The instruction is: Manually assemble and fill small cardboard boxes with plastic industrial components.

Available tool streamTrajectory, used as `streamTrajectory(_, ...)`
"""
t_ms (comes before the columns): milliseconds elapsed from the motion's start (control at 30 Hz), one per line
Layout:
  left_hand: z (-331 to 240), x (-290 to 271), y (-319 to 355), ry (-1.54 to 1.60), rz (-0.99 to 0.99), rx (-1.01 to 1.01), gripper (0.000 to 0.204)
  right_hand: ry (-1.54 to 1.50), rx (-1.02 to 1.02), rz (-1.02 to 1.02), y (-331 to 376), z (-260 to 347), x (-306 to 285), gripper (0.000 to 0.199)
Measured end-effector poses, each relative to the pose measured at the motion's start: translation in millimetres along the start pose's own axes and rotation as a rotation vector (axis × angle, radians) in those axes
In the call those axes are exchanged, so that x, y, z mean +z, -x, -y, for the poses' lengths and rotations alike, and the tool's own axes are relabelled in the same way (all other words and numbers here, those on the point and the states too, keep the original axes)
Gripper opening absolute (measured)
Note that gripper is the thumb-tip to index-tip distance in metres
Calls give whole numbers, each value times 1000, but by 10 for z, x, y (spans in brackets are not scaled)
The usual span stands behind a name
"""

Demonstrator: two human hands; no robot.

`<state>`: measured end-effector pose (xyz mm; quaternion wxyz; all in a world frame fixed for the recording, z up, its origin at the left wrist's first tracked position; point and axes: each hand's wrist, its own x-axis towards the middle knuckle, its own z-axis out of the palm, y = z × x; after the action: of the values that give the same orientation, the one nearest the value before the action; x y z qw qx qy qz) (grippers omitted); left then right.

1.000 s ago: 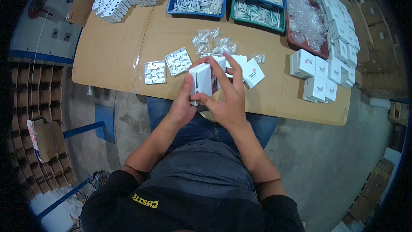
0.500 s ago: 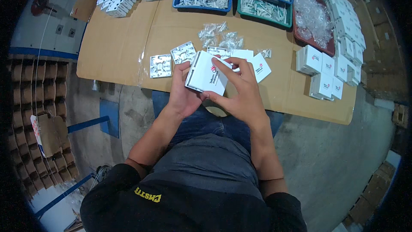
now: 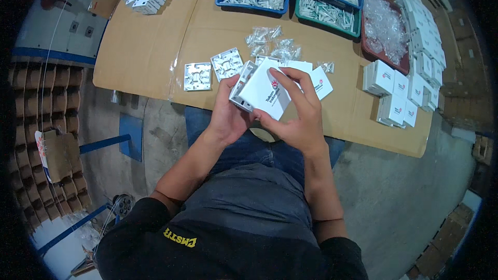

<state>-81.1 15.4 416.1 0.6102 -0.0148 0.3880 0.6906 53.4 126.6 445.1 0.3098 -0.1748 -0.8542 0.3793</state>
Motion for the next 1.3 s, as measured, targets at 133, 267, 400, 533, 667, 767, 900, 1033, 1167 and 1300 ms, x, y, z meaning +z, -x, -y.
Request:
streamTrajectory(133, 25, -17, 2, -22, -11, -33, 64, -51, -1, 33, 5, -31, 40, 68)
streamTrajectory(267, 37, 37, 13, -57, -37, -26, 64, -12, -51, 20, 3, -49, 110, 67)
streamTrajectory(400, 32, 29, 16, -34, -33, -20, 62, -5, -60, 67, -16, -49, 112, 65)
streamTrajectory(533, 12, 33, 26, -21, -17, -16, 61, -19, -49, 70, 6, -29, 114, 63)
streamTrajectory(667, 6, 28, 35, -33, 14, -23, 60, -21, -59, 66, 2, -75, 110, 63)
streamTrajectory(767, 14, 47, 62, -23, 19, -8, 59, -32, -63, 56, 15, -97, 125, 65)
streamTrajectory(900, 37, 128, 96, -39, -47, 23, 62, -56, -83, 54, 19, -93, 122, 68)
streamTrajectory(1033, 53, 96, 117, -185, 4, 163, 71, -67, -80, 63, 33, -87, 134, 70)
streamTrajectory(1167, 60, -16, 133, -467, 205, 285, 83, -84, -84, 53, 53, -108, 164, 70)
streamTrajectory(1300, 107, -89, 118, -523, 284, 379, 81, -69, -74, 69, 17, -72, 162, 74)
